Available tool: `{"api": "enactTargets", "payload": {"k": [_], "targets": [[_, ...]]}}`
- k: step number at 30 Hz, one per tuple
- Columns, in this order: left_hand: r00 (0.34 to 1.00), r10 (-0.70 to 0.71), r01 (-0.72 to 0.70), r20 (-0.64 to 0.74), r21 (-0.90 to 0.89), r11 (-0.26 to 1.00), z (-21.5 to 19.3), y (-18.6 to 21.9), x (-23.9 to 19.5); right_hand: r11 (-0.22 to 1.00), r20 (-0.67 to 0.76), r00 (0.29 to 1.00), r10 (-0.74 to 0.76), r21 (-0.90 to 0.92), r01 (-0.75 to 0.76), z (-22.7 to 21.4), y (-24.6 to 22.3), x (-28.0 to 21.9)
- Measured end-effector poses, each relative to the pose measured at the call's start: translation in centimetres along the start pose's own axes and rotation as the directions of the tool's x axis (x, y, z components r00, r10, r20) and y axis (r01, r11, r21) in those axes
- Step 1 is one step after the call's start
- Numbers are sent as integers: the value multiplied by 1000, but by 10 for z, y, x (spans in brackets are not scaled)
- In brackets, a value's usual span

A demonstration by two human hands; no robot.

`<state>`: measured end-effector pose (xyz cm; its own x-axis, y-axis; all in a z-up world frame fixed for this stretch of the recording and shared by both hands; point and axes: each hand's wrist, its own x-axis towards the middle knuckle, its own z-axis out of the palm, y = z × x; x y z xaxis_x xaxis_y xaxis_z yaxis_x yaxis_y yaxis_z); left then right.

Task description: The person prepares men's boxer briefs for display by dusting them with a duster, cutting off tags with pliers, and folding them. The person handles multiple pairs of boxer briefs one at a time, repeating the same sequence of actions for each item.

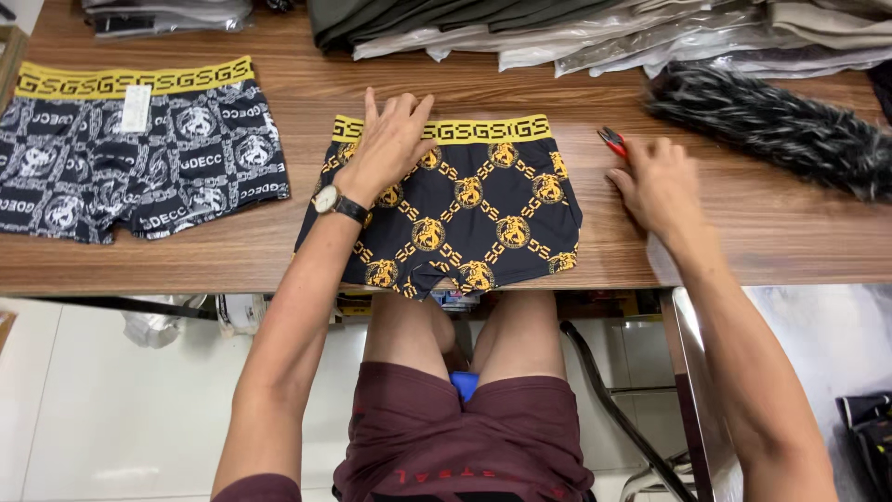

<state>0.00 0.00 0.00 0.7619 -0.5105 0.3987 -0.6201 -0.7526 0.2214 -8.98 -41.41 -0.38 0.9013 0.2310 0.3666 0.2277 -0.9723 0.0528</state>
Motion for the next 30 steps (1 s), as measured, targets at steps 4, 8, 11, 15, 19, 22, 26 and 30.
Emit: {"api": "enactTargets", "payload": {"k": [4,8,11,15,19,22,26,30], "targets": [[983,172,-146,65,-287,947,-9,85,-12,991,-3,999,53,127,-52,-6,-27,4],[921,390,-342,13,-454,822,1,143,-44,937,71,997,-32,349,5,-43,-59,-13],[949,316,-270,16,-481,834,6,142,-56,783,358,926,-118,607,-134,-66,-79,-32],[966,259,-211,21,-520,828,4,137,-59,781,295,947,-128,618,-87,-79,-89,-42],[980,198,-174,-28,-606,776,-2,139,-63,786,257,963,-79,611,-99,-78,-102,-44],[990,140,-126,-35,-683,720,-3,140,-65,811,8,982,-189,566,151,-76,-117,-47],[994,100,-108,-52,-699,707,-10,138,-64,824,63,998,21,564,-52,-75,-130,-41],[991,79,-129,-107,-640,757,-18,139,-61,807,-41,996,77,590,-38,-80,-133,-39]]}}
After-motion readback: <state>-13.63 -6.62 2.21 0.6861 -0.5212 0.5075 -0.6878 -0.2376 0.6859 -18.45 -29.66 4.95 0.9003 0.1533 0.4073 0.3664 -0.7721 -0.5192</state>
